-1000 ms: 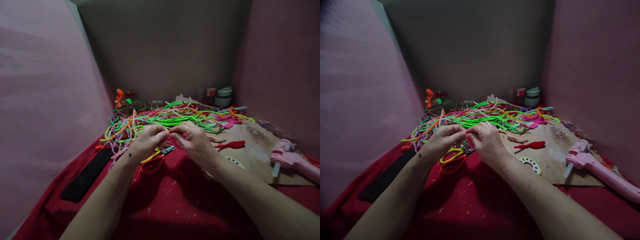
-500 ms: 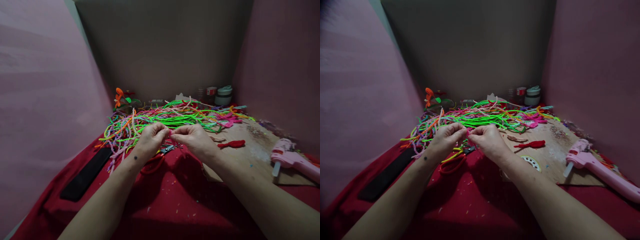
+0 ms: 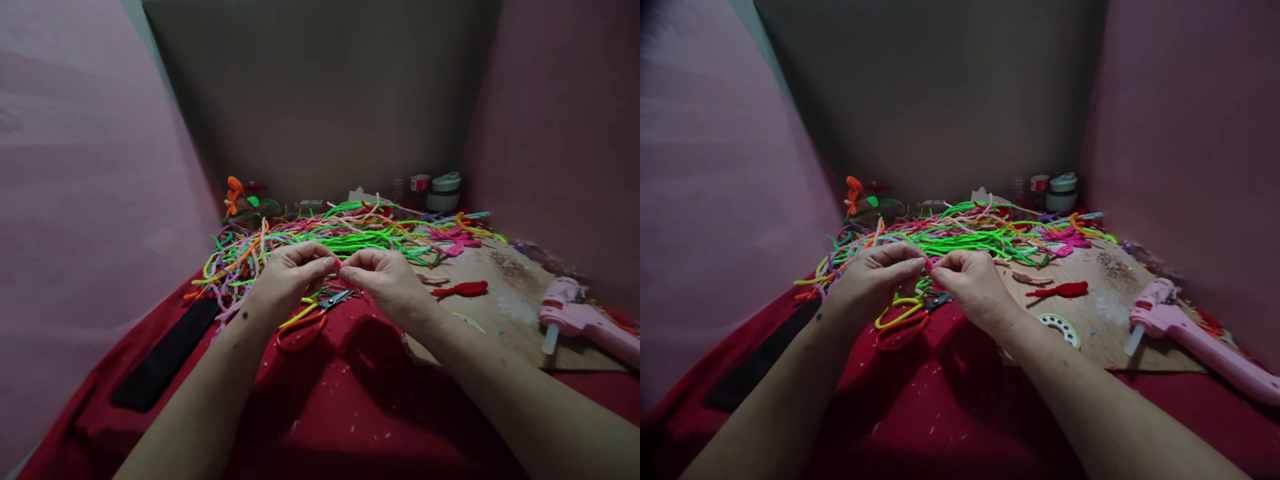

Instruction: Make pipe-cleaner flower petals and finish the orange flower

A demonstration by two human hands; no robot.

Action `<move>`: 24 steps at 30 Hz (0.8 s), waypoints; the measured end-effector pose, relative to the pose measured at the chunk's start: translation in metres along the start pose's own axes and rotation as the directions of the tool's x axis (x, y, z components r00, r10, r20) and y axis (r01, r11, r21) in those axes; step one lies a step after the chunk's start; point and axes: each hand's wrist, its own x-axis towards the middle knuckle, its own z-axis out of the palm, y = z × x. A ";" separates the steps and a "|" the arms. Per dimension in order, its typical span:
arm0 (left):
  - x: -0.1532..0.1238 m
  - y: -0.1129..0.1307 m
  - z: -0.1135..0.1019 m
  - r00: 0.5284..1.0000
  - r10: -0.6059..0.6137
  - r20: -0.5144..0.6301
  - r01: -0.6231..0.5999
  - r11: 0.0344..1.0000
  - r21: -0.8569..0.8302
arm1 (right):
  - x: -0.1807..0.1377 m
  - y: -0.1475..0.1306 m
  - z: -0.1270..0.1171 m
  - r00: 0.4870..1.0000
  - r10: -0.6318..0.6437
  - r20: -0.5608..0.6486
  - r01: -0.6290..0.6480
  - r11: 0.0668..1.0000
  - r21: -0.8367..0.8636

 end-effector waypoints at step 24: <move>0.000 -0.011 0.010 0.966 0.244 -0.089 -0.188 0.895 0.405 | 0.001 0.014 0.003 0.979 0.098 0.179 -0.144 0.954 0.264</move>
